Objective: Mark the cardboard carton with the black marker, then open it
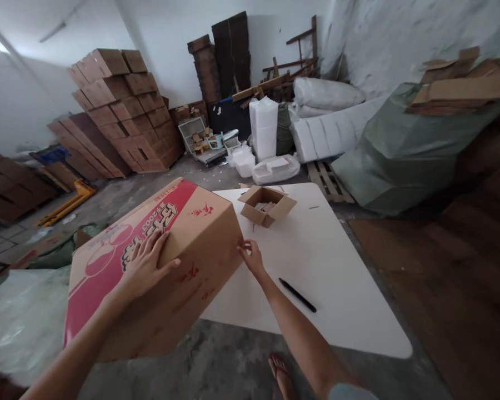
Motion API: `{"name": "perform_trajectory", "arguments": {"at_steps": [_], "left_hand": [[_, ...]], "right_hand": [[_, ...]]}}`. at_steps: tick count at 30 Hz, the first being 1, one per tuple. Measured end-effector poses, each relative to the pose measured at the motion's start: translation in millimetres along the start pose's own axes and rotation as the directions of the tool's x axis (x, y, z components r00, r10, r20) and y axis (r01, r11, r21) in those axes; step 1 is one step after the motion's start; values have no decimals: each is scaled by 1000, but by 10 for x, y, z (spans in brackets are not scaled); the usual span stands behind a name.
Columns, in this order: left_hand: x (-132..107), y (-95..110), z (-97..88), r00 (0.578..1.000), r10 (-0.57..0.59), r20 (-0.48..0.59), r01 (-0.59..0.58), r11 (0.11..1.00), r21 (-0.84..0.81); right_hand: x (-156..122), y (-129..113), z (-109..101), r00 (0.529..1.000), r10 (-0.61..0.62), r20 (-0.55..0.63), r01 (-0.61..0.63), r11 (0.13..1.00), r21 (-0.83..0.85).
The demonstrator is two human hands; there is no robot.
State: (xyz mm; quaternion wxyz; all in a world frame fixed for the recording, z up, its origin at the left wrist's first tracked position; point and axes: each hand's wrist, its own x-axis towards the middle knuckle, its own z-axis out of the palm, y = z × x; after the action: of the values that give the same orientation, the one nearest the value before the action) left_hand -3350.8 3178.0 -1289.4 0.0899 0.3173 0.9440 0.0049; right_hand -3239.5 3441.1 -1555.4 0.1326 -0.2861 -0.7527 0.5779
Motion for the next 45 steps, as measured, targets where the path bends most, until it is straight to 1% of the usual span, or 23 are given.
{"name": "perform_trajectory", "arguments": {"at_steps": [4, 7, 12, 14, 16, 18, 19, 21, 23, 24, 25, 26, 27, 29, 31, 33, 36, 37, 39, 41, 43, 44, 45], "left_hand": [[42, -8, 37, 1000, -11, 16, 11, 1000, 23], [34, 13, 30, 999, -44, 23, 43, 999, 33], [150, 197, 58, 988, -153, 19, 152, 986, 67], [195, 263, 54, 981, -192, 18, 190, 979, 73], [222, 303, 34, 977, -211, 28, 209, 975, 69], [234, 324, 6, 975, -220, 44, 217, 974, 59], [237, 332, -8, 974, -222, 53, 219, 974, 55], [240, 361, -24, 970, -233, 65, 230, 972, 51], [244, 414, -18, 967, -247, 59, 245, 969, 41], [246, 451, -6, 965, -259, 44, 258, 966, 35], [250, 489, 12, 962, -271, 22, 271, 962, 32], [256, 525, 31, 959, -283, -4, 283, 958, 34], [265, 552, 48, 955, -296, -28, 297, 954, 43], [300, 557, 61, 947, -317, -61, 320, 945, 64], [364, 474, 24, 945, -317, -75, 322, 945, 62], [456, 304, -61, 942, -322, -90, 326, 945, 28], [603, -50, -220, 919, -384, -94, 387, 922, 12], [642, -176, -266, 897, -432, -89, 436, 900, 29], [692, -408, -329, 837, -541, -86, 547, 835, 68], [705, -576, -352, 782, -616, -94, 623, 778, 76], [681, -646, -333, 769, -630, -110, 638, 768, 61], [656, -645, -307, 774, -619, -135, 629, 775, 52], [623, -627, -268, 792, -584, -175, 600, 799, 48]], "right_hand": [[130, 87, -100, 998, 42, 37, -44, 997, 66], [198, 121, -210, 994, 40, 101, -49, 995, 88], [108, 80, -263, 961, 14, 277, -52, 990, 131], [59, 59, -307, 942, 14, 336, -50, 994, 101], [43, 36, -416, 921, 6, 389, -30, 998, 54], [57, -7, -566, 895, -32, 446, 26, 999, 21], [63, -41, -631, 875, -79, 478, 96, 995, -12], [34, -145, -677, 807, -206, 553, 326, 937, -126], [-97, -288, -553, 695, -315, 647, 580, 777, -245], [-206, -367, -425, 642, -344, 685, 665, 695, -275], [-338, -445, -265, 606, -359, 710, 711, 644, -281], [-484, -519, -86, 583, -369, 724, 735, 619, -276], [-631, -586, 95, 576, -376, 726, 742, 614, -271], [-889, -689, 401, 589, -385, 711, 731, 629, -265], [-1057, -738, 561, 595, -391, 702, 724, 639, -258], [-1150, -721, 542, 580, -426, 694, 736, 640, -222], [-1270, -550, 238, 552, -553, 625, 778, 611, -146], [-1318, -463, 98, 543, -604, 584, 792, 599, -117], [-1397, -293, -161, 548, -670, 501, 798, 598, -74], [-1385, -205, -315, 555, -690, 465, 795, 605, -50], [-1238, -257, -339, 507, -699, 504, 820, 572, -32], [-1124, -331, -315, 463, -701, 541, 840, 543, -16], [-996, -426, -281, 419, -704, 573, 857, 516, 7]]}}
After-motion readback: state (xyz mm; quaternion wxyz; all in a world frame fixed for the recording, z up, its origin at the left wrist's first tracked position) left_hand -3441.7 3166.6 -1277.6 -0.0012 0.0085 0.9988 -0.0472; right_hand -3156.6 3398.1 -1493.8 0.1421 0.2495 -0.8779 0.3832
